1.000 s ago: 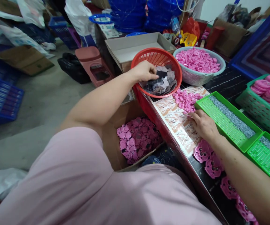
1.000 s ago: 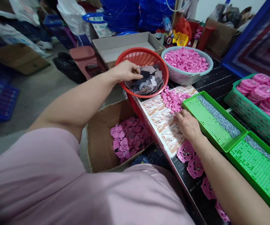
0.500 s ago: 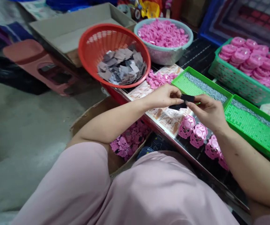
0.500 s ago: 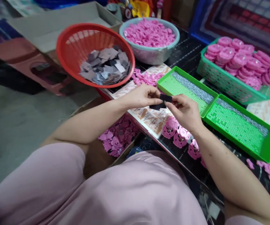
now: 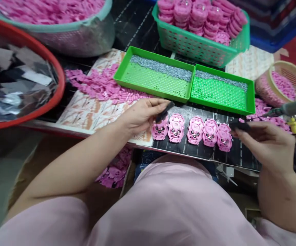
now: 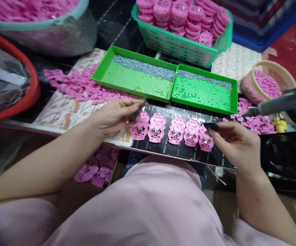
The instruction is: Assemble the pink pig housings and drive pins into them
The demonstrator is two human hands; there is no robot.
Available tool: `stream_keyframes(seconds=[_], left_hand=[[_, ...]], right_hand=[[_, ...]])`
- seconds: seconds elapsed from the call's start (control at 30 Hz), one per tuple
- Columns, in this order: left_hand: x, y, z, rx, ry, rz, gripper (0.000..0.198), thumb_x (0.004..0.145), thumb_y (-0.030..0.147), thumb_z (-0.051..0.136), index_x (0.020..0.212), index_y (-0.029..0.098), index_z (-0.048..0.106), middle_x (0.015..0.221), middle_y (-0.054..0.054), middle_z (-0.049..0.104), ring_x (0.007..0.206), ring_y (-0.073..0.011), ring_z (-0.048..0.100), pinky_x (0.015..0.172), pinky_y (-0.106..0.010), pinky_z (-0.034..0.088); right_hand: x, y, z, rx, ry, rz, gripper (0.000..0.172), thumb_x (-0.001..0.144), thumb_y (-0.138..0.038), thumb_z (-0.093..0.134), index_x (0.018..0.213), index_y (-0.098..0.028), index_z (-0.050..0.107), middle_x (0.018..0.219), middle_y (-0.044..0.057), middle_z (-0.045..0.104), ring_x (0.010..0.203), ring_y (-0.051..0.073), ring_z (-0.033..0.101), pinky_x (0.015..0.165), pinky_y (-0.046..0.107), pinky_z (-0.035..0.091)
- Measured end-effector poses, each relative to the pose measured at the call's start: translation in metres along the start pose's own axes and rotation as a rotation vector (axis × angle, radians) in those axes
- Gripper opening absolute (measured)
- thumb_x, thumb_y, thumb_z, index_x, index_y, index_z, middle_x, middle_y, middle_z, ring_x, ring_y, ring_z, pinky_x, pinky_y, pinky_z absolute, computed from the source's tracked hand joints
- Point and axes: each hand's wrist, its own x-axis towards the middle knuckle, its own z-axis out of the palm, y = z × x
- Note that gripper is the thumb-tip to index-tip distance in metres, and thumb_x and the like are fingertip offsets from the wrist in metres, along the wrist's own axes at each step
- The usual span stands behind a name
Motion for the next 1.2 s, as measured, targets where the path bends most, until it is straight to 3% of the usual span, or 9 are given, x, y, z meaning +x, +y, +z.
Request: stream_keyframes(seconds=[0.13,0.27,0.4,0.5,0.67,0.83,0.93,1.07,1.2], left_hand=[[0.008,0.007,0.012,-0.046,-0.017,-0.142,0.023,0.082,0.039,0.073,0.098,0.023,0.075,0.088,-0.006,0.072,0.073,-0.0132,0.065,0.060,-0.025,0.054],[0.014,0.010,0.036,-0.165,-0.144,-0.263,0.027,0.072,0.022,0.079,0.099,0.020,0.073,0.090,-0.004,0.070,0.073,-0.0106,0.064,0.065,-0.024,0.056],[0.015,0.007,0.060,-0.098,-0.269,-0.269,0.041,0.066,0.013,0.080,0.106,0.016,0.071,0.084,-0.001,0.068,0.068,-0.0063,0.061,0.065,-0.018,0.054],[0.014,0.004,0.075,0.007,-0.322,-0.263,0.039,0.070,0.013,0.077,0.109,0.015,0.070,0.083,-0.001,0.067,0.067,-0.0059,0.060,0.061,-0.016,0.052],[0.016,-0.003,0.092,0.011,-0.369,-0.267,0.032,0.075,0.007,0.070,0.107,0.014,0.069,0.085,-0.003,0.067,0.073,-0.0086,0.062,0.061,-0.018,0.055],[0.018,-0.006,0.104,0.014,-0.380,-0.241,0.027,0.078,0.004,0.066,0.102,0.014,0.070,0.095,-0.004,0.068,0.075,-0.0078,0.062,0.060,-0.017,0.054],[0.017,-0.004,0.113,-0.015,-0.429,-0.245,0.026,0.079,0.003,0.065,0.103,0.013,0.069,0.090,-0.002,0.067,0.073,-0.0058,0.063,0.062,-0.014,0.053],[0.013,0.000,0.117,-0.003,-0.477,-0.265,0.032,0.082,0.010,0.066,0.113,0.015,0.066,0.077,0.001,0.063,0.067,-0.0062,0.061,0.060,-0.016,0.054],[0.010,0.004,0.108,0.025,-0.401,-0.272,0.031,0.085,0.012,0.063,0.116,0.015,0.065,0.078,0.000,0.065,0.068,-0.0078,0.065,0.064,-0.020,0.056]], right_hand=[[-0.033,0.028,-0.021,-0.551,-0.111,-0.286,0.028,0.084,-0.018,0.065,0.111,-0.026,0.068,0.096,0.004,0.071,0.078,0.015,0.069,0.068,0.027,0.057],[-0.051,0.038,-0.020,-0.745,-0.168,-0.474,0.040,0.086,-0.009,0.057,0.123,-0.024,0.060,0.097,0.006,0.068,0.084,0.016,0.067,0.072,0.026,0.055],[-0.057,0.043,-0.011,-0.714,-0.150,-0.565,0.034,0.083,-0.009,0.062,0.116,-0.018,0.061,0.095,0.006,0.070,0.083,0.015,0.066,0.076,0.026,0.054],[-0.057,0.046,-0.008,-0.687,-0.168,-0.579,0.026,0.084,-0.009,0.061,0.108,-0.019,0.063,0.095,0.005,0.071,0.083,0.015,0.066,0.074,0.026,0.054],[-0.056,0.047,-0.014,-0.634,-0.243,-0.560,0.029,0.081,-0.014,0.067,0.110,-0.018,0.063,0.100,0.007,0.070,0.086,0.018,0.065,0.075,0.030,0.054],[-0.053,0.026,-0.007,-0.458,-0.177,-0.536,0.039,0.077,-0.013,0.073,0.114,-0.020,0.062,0.105,0.008,0.068,0.090,0.018,0.065,0.081,0.032,0.056],[-0.048,0.015,0.006,-0.418,-0.130,-0.649,0.038,0.076,-0.011,0.073,0.112,-0.020,0.063,0.111,0.010,0.067,0.100,0.021,0.065,0.085,0.034,0.056],[-0.042,0.018,0.012,-0.376,-0.136,-0.792,0.035,0.077,-0.009,0.069,0.109,-0.024,0.066,0.109,0.006,0.070,0.099,0.021,0.065,0.085,0.035,0.056],[-0.044,0.025,0.004,-0.315,-0.184,-0.819,0.037,0.079,-0.008,0.067,0.111,-0.026,0.065,0.116,0.004,0.070,0.104,0.020,0.066,0.086,0.034,0.058]])
